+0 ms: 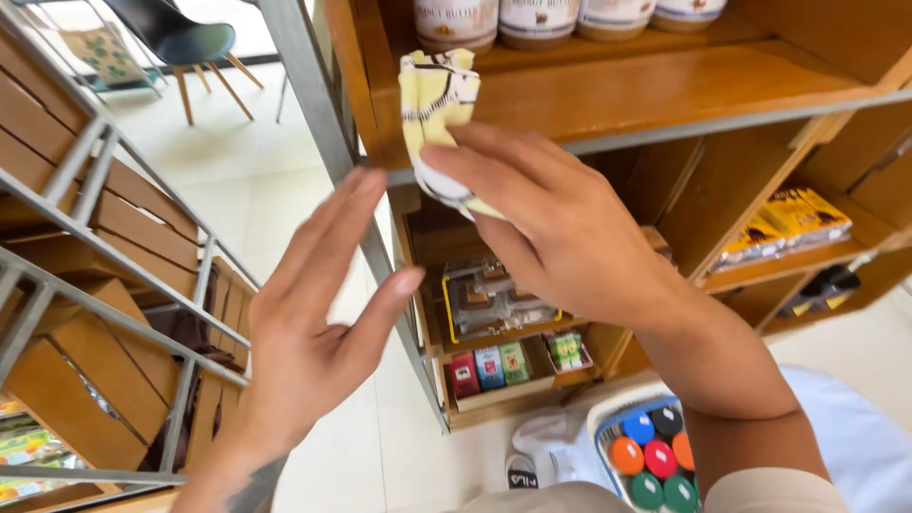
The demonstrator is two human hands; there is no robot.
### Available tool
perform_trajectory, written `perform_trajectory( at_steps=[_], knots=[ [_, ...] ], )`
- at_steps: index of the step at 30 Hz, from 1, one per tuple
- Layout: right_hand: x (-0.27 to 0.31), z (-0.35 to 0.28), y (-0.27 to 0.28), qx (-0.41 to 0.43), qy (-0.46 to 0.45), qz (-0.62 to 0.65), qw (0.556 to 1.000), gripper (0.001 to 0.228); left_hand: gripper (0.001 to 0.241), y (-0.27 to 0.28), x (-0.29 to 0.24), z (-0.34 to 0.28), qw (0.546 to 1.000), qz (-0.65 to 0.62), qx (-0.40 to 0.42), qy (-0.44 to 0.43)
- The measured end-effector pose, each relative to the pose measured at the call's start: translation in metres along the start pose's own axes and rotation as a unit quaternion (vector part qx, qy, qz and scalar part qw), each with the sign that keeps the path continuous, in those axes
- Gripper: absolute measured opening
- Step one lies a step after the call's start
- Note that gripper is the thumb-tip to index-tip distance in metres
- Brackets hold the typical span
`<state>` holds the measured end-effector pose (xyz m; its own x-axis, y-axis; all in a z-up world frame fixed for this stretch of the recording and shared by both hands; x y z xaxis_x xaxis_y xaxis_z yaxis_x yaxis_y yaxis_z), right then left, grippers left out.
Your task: Cleaning jars of peanut butter with a cloth and arranging them on store display shelves.
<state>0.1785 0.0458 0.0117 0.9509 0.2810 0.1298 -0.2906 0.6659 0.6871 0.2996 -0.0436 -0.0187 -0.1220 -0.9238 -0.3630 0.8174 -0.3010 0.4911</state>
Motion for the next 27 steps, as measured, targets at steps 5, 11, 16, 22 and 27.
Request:
perform_trajectory(
  at_steps=[5, 11, 16, 22, 27],
  knots=[
    [-0.004, -0.087, -0.041, 0.123, -0.047, 0.134, 0.982, 0.056, 0.047, -0.14, 0.129, -0.152, 0.818, -0.52, 0.016, 0.246],
    [-0.042, -0.198, -0.059, 0.085, -0.179, 0.175, 0.964, 0.041, 0.056, -0.303, 0.097, -0.292, 0.445, -0.697, 0.162, 0.539],
    [-0.038, -0.276, 0.025, -0.13, -0.304, 0.015, 0.944, 0.043, 0.079, -0.377, 0.068, -0.326, 0.294, -0.675, 0.185, 0.651],
    [-0.03, -0.392, -0.041, -0.172, -0.327, -0.01, 0.929, 0.036, 0.083, -0.49, 0.01, -0.353, 0.17, -0.739, 0.177, 0.627],
    [-0.039, -0.478, -0.021, -0.132, -0.418, -0.077, 0.895, 0.035, 0.069, -0.528, -0.037, -0.378, 0.192, -0.659, 0.234, 0.689]
  ],
)
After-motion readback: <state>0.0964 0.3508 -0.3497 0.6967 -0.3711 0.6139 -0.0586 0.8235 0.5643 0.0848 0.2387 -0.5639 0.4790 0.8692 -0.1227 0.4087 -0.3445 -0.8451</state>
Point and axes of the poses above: each hand's wrist, its own z-axis towards the middle knuckle, its own y-axis out of the back of the hand, x = y × z, the point moved 9 cm from there along z, towards the middle knuckle, and after that the axes turned 4 degrees about z, right-handed, at the moved point
